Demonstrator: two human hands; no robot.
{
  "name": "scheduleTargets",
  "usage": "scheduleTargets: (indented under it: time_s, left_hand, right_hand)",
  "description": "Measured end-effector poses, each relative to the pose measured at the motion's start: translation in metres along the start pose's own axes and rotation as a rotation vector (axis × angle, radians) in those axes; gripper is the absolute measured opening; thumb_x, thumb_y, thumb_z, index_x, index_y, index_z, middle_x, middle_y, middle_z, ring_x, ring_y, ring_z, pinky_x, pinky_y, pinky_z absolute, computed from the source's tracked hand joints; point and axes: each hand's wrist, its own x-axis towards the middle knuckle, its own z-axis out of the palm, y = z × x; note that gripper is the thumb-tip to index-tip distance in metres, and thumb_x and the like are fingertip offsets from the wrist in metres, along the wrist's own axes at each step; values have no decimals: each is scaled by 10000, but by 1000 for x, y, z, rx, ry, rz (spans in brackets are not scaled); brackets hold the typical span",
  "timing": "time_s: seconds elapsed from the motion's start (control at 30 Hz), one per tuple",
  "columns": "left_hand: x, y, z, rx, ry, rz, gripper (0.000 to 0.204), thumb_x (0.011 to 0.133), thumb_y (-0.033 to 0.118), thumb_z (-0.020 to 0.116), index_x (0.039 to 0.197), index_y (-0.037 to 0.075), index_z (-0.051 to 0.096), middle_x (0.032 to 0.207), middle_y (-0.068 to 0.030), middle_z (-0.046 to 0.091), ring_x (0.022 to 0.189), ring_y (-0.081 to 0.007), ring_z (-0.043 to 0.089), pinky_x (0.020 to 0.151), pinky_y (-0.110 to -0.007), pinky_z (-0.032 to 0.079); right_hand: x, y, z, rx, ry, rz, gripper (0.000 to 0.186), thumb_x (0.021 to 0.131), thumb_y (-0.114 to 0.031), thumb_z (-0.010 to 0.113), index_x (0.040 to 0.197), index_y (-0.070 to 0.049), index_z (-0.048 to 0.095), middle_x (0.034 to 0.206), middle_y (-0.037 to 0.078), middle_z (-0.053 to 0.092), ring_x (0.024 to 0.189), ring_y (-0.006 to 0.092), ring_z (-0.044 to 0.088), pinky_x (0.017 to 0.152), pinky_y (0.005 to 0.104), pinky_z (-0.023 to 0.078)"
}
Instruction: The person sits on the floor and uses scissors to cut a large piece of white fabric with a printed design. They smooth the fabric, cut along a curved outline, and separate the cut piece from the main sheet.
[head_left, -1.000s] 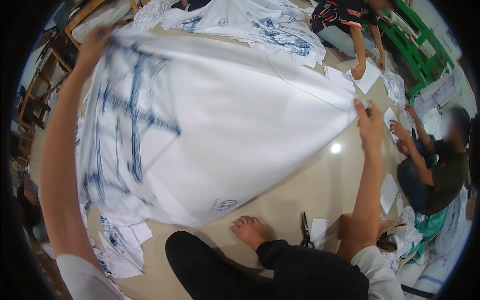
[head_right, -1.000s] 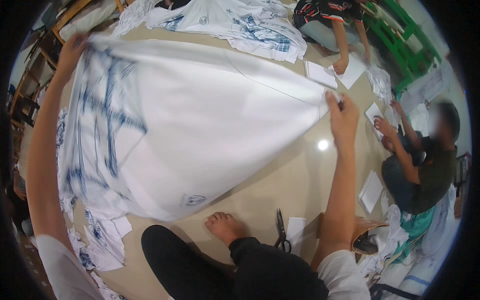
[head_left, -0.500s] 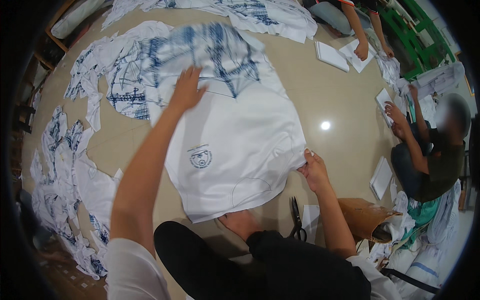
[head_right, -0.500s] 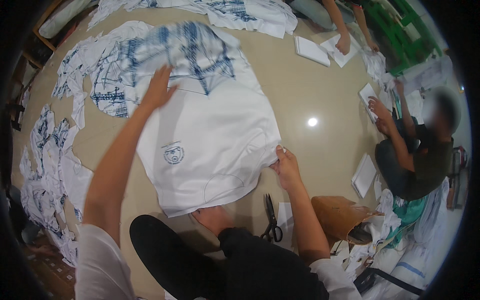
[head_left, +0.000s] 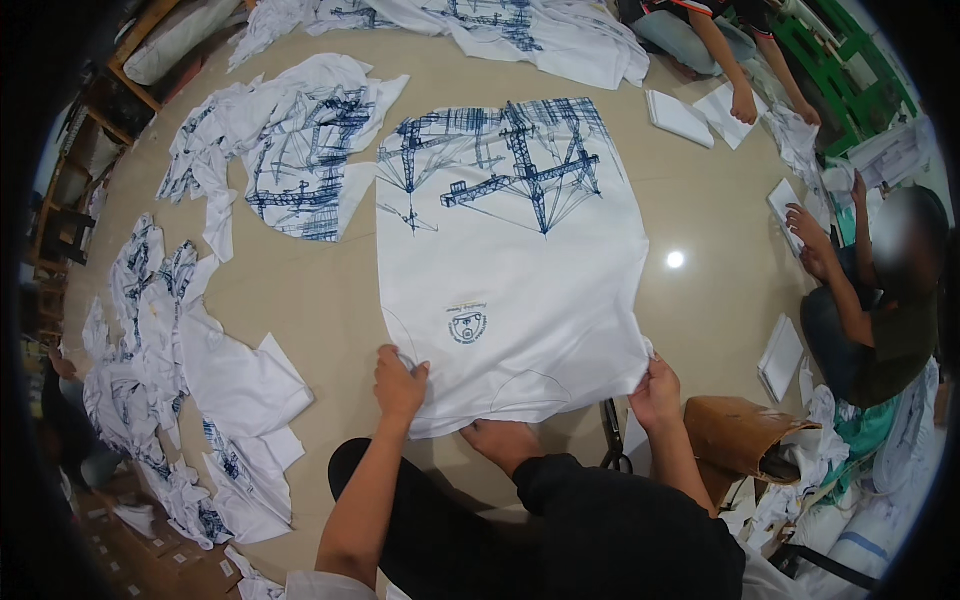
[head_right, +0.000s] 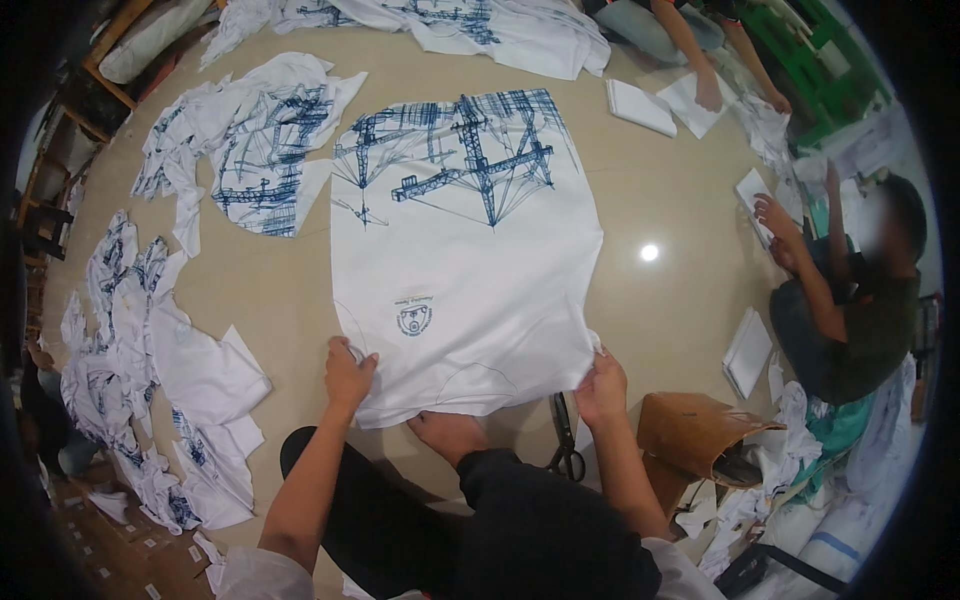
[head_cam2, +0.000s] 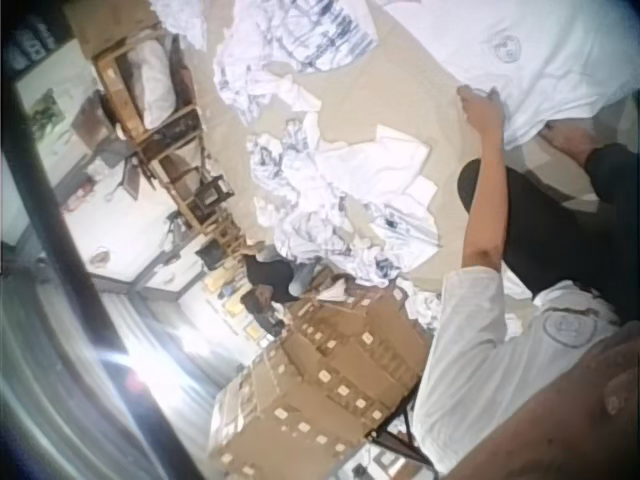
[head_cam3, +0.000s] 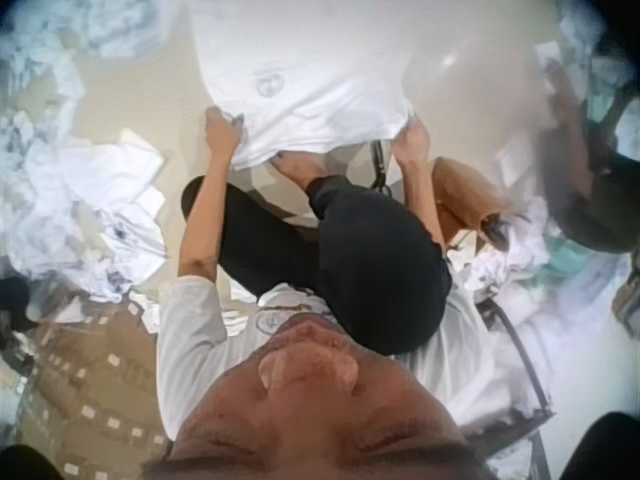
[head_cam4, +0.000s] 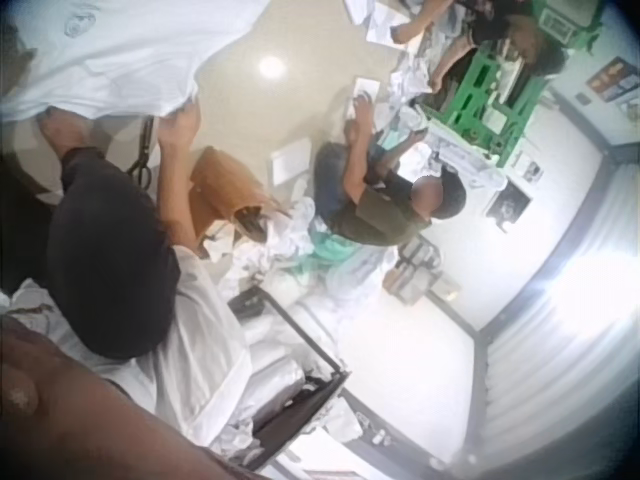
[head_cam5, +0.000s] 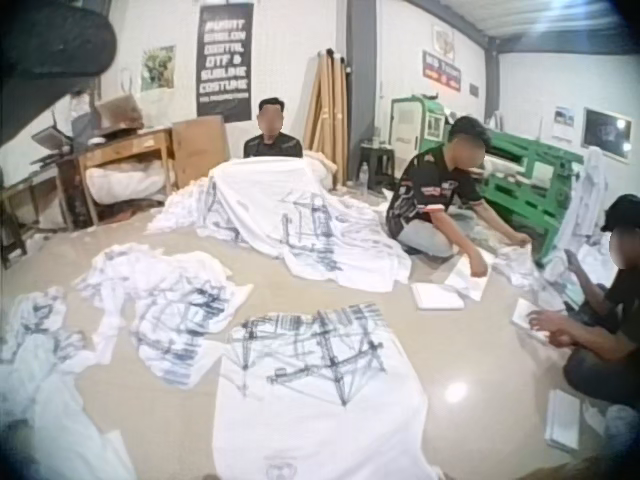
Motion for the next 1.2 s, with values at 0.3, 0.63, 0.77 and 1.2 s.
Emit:
scheduleTargets:
  time_s: [0.3,0.63,0.77,1.2]
  left_hand:
    - [-7,-7,-16,-1418,-477,-515,441,1054,333,593,1340,-1,565,1299,-154,668,1161,-324,657,1014,-482,518]
    - [156,102,-206,-1729,-227,115,454,1119,301,514,1418,-39,542,1442,-143,616,1301,-290,604,1150,-453,464]
    - [127,108,-360,-1605,273,477,405,1105,228,541,1420,-25,559,1415,-164,615,1274,-260,627,1094,-413,526]
    - [-87,-75,-302,-879,692,-40,513,1070,386,583,1372,-29,581,1350,-166,620,1122,-230,680,954,-363,574]
  right_hand:
    - [21,-25,26,-61,56,179,447,1046,-241,600,1398,33,572,1381,190,649,1246,330,646,1073,484,534]
    - [188,-182,237,54,-293,-164,353,1059,-191,559,1337,21,611,1320,136,696,1190,299,680,1068,440,537]
    - [79,-239,304,137,-631,-477,413,1082,-209,542,1417,32,542,1386,165,651,1248,305,654,1110,479,511]
    - [-27,-46,171,-315,-349,-43,401,1049,-230,666,1338,45,630,1200,110,732,1067,171,703,950,344,564]
